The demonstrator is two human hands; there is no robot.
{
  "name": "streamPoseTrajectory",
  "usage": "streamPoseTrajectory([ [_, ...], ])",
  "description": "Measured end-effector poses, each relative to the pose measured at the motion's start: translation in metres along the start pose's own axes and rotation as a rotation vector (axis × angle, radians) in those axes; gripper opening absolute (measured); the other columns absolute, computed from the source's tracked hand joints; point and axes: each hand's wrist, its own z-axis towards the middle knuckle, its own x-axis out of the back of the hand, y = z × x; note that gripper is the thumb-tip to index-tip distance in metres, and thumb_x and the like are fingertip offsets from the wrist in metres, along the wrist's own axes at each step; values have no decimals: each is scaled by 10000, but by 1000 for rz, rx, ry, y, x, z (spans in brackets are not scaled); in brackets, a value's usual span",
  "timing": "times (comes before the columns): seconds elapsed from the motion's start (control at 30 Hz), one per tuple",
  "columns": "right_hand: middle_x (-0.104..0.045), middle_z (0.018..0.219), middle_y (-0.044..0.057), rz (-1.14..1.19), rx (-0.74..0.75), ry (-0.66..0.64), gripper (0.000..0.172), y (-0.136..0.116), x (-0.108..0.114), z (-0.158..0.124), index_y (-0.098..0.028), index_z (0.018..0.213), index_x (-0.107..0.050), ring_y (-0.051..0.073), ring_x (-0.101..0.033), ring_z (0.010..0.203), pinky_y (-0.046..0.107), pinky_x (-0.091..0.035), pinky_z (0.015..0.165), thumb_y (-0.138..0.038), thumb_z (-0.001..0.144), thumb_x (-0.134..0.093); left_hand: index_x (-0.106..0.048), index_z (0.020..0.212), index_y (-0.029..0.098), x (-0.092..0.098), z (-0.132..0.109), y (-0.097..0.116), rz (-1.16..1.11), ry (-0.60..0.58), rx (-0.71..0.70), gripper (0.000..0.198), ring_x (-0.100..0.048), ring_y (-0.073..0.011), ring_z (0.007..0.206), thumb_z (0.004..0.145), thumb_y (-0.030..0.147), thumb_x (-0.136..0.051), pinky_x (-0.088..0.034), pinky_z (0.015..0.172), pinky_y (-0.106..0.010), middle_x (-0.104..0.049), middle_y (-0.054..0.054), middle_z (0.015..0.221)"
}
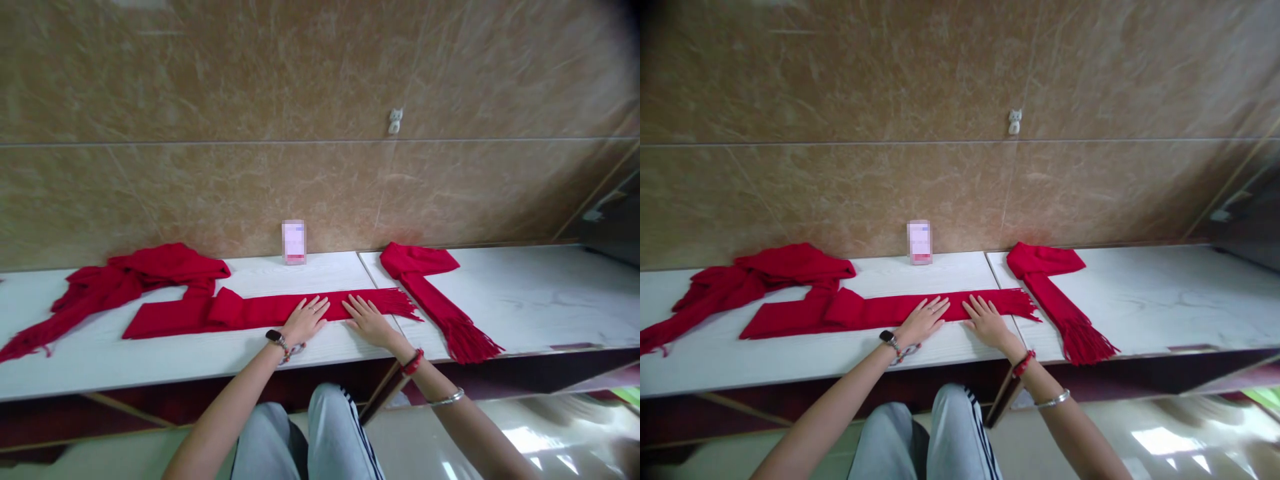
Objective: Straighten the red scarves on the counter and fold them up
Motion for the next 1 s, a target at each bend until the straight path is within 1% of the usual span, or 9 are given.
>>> streamPoseTrajectory([
  [0.1, -347, 1393, 171, -25, -88, -31, 505, 6, 0, -4, -132, 1340, -378, 307, -294, 1287, 508, -289, 995, -394, 911, -329, -412, 1298, 216, 4, -3, 4, -21, 97, 59, 399, -337, -179, 1272, 926, 320, -312, -236, 1048, -402, -415, -24, 1369],
  [0.2, -366, 1374, 201, -3, -187, -46, 527, -1, 7, 7, -96, 1315, -407, 324, -301, 1280, 540, -278, 987, -415, 909, -301, -509, 1207, 195, 10, -9, 3, -3, 271, 250, 360, -376, -177, 1243, 929, 273, -295, -202, 1066, -411, -489, -38, 1308],
  [0.27, -351, 1382, 203, 32, -222, -21, 551, -15, 15, 24, -81, 1315, -400, 324, -288, 1286, 537, -268, 996, -434, 908, -285, -522, 1194, 186, 13, -17, -3, 32, 339, 384, 355, -361, -201, 1253, 921, 257, -307, -208, 1060, -431, -480, -55, 1315],
  [0.4, -304, 1417, 173, 105, -160, 16, 560, -57, 26, 65, -95, 1342, -357, 317, -256, 1301, 527, -260, 1006, -443, 910, -281, -495, 1234, 186, 12, -34, -21, 55, 245, 540, 372, -367, -244, 1250, 905, 264, -341, -302, 1002, -453, -450, -74, 1339],
  [0.5, -331, 1413, 131, 140, -66, -38, 496, -82, 23, 83, -170, 1342, -370, 305, -280, 1293, 537, -279, 989, -412, 918, -283, -467, 1265, 205, 9, -43, -29, 42, 168, 529, 387, -366, -219, 1254, 909, 249, -321, -312, 1006, -429, -438, -49, 1351],
  [0.57, -352, 1406, 110, 141, -31, -64, 468, -86, 17, 84, -208, 1340, -375, 292, -306, 1282, 523, -286, 989, -397, 922, -284, -452, 1281, 221, 8, -45, -29, 50, 151, 526, 396, -353, -213, 1264, 909, 255, -320, -303, 1015, -424, -420, -36, 1365],
  [0.7, -344, 1410, 104, 73, -45, -59, 467, -61, 5, 69, -230, 1353, -355, 297, -326, 1270, 518, -290, 986, -394, 920, -294, -444, 1292, 233, 7, -44, -27, 65, 145, 540, 406, -336, -210, 1274, 909, 266, -314, -290, 1024, -422, -404, -23, 1376],
  [0.83, -339, 1408, 134, -29, -129, -76, 452, -10, 0, 44, -200, 1345, -365, 303, -337, 1262, 523, -320, 962, -334, 917, -305, -445, 1292, 243, 6, -43, -27, 66, 152, 554, 408, -328, -210, 1278, 910, 273, -307, -275, 1030, -434, -393, -12, 1382],
  [1.0, -381, 1389, 111, -119, -177, -115, 388, 49, -5, 16, -239, 1266, -462, 299, -333, 1263, 576, -331, 935, -246, 902, -330, -444, 1293, 255, 4, -43, -27, 62, 157, 564, 407, -319, -206, 1283, 910, 280, -310, -262, 1037, -432, -384, -12, 1388],
])
